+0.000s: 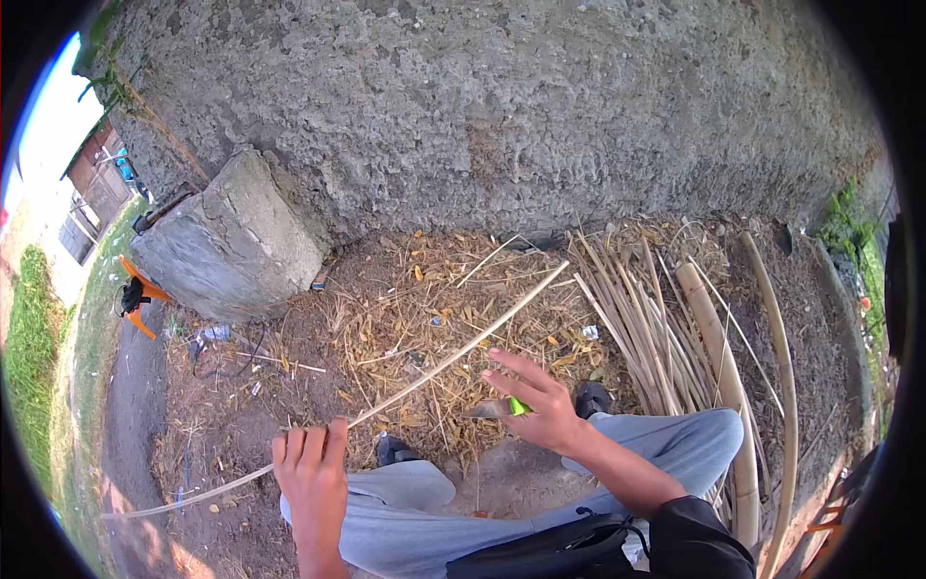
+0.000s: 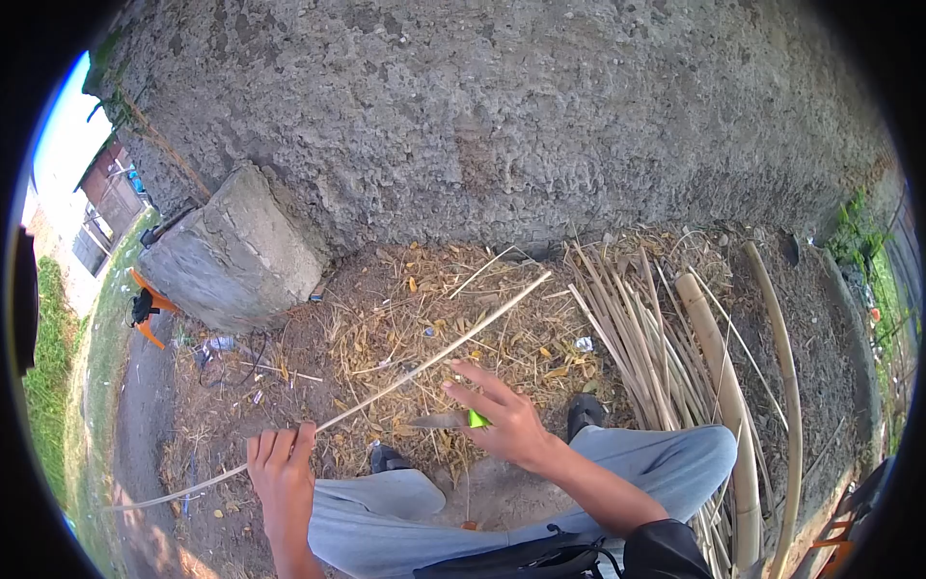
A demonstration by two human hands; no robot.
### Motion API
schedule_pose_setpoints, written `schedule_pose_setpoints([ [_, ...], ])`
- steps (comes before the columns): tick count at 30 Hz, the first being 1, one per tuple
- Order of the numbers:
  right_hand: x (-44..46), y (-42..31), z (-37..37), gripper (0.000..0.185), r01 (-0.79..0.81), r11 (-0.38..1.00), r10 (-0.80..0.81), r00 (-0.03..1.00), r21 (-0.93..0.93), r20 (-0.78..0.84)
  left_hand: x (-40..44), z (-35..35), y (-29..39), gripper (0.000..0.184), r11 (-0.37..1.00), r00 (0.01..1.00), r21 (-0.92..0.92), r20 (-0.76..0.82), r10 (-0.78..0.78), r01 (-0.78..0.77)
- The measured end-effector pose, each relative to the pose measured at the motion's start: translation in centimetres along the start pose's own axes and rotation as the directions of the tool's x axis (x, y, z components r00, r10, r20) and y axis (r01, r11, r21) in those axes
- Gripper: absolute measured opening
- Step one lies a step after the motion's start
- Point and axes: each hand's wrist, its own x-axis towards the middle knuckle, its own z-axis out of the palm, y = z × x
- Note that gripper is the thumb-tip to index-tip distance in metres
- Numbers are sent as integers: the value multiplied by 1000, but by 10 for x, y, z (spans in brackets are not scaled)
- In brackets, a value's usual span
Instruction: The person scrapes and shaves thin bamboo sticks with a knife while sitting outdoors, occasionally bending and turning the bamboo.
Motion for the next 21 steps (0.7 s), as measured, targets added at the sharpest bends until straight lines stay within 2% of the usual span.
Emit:
schedule_pose_setpoints([
  [2,1,-1,5,44,-114,993,115,991,-18,68,17,-1,15,24,984,976,9,-121,180,-180],
  [3,3,-9,9,44,-123,992,123,991,0,56,22,-17,13,24,982,976,27,-110,190,-188],
  [5,-2,7,14,40,-167,980,148,975,112,164,31,-19,22,21,978,961,-3,-188,203,-207],
  [6,-5,9,10,40,-168,981,136,953,99,270,34,-19,25,21,980,962,-4,-189,197,-201],
  [10,-6,5,16,36,-181,983,170,945,16,278,44,-14,30,18,972,939,4,-261,226,-233],
  [13,4,6,18,28,-216,970,182,950,113,253,48,-13,25,22,972,919,32,-321,230,-232],
  [15,14,6,16,23,-408,868,327,898,283,294,50,-13,25,28,973,903,58,-363,228,-222],
  [17,16,9,22,21,-391,874,335,915,288,225,49,-12,29,50,996,819,-85,-573,-19,-36],
  [18,20,8,23,20,-373,887,348,927,273,135,47,-12,24,71,977,837,-194,-546,-35,-86],
  [19,23,7,22,19,-357,898,359,933,256,42,45,-13,24,71,978,832,-190,-554,-30,-91],
  [21,31,5,17,19,-388,881,400,917,270,15,42,-16,27,76,865,923,-488,-374,-87,-116],
])
